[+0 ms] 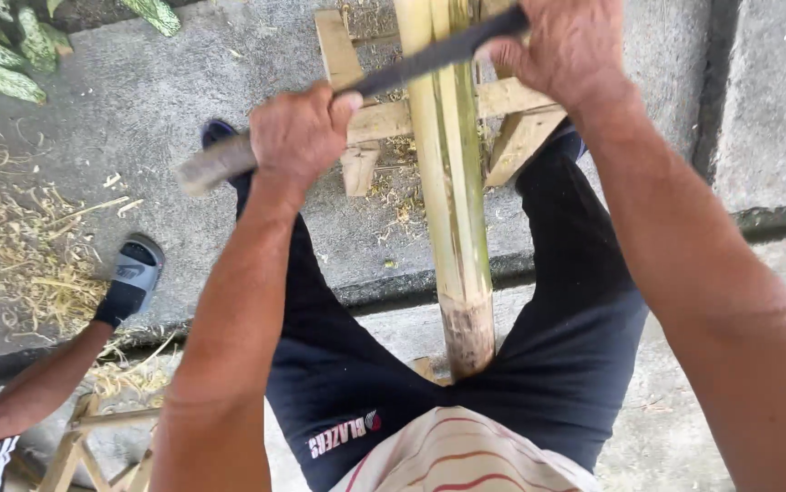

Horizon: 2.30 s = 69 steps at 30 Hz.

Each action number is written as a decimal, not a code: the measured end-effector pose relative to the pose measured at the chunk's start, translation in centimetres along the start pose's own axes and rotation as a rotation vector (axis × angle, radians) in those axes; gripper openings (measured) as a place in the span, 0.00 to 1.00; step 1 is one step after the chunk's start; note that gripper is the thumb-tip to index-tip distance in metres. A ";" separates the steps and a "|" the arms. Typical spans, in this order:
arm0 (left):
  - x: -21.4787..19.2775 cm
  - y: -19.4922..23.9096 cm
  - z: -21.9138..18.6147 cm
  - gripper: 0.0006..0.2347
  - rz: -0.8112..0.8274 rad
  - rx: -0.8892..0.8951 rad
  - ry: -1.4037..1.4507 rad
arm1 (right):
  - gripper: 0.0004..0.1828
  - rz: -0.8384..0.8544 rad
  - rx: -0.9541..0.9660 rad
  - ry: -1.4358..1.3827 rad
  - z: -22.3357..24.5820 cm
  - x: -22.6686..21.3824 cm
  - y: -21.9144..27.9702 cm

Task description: Scraping and smoothing the surface of a bamboo stalk using a machete.

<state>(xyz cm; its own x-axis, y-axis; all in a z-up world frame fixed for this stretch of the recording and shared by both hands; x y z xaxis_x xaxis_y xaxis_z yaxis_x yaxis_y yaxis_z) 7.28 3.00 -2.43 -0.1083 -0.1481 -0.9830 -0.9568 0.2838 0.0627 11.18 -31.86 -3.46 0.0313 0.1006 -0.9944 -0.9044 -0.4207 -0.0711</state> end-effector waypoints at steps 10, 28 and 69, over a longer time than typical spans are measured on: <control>0.0 21.3 -7.5 0.20 0.107 0.055 0.122 | 0.33 0.017 0.099 -0.127 11.5 -5.2 22.1; -1.6 19.0 -7.5 0.21 0.426 -0.052 0.094 | 0.35 -0.032 0.029 -0.163 10.0 -5.2 19.0; -0.4 -7.6 -0.5 0.23 0.147 -0.024 0.142 | 0.41 -0.077 -0.060 0.158 -5.2 -1.1 -2.9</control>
<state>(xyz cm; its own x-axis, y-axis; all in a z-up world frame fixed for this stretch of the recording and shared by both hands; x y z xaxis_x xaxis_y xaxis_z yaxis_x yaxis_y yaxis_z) 14.44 0.39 -2.38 -0.2828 -0.2395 -0.9288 -0.9339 0.2895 0.2098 16.01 -35.39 -2.58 0.1698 -0.0060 -0.9855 -0.8699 -0.4708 -0.1470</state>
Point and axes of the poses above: each hand's wrist, its own y-axis away from the middle knuckle, its own x-axis out of the palm, z = x × y, the point moved 1 cm from there along -y, towards the middle knuckle, and after that the axes turned 4 degrees about -y, right-handed, at the moved point
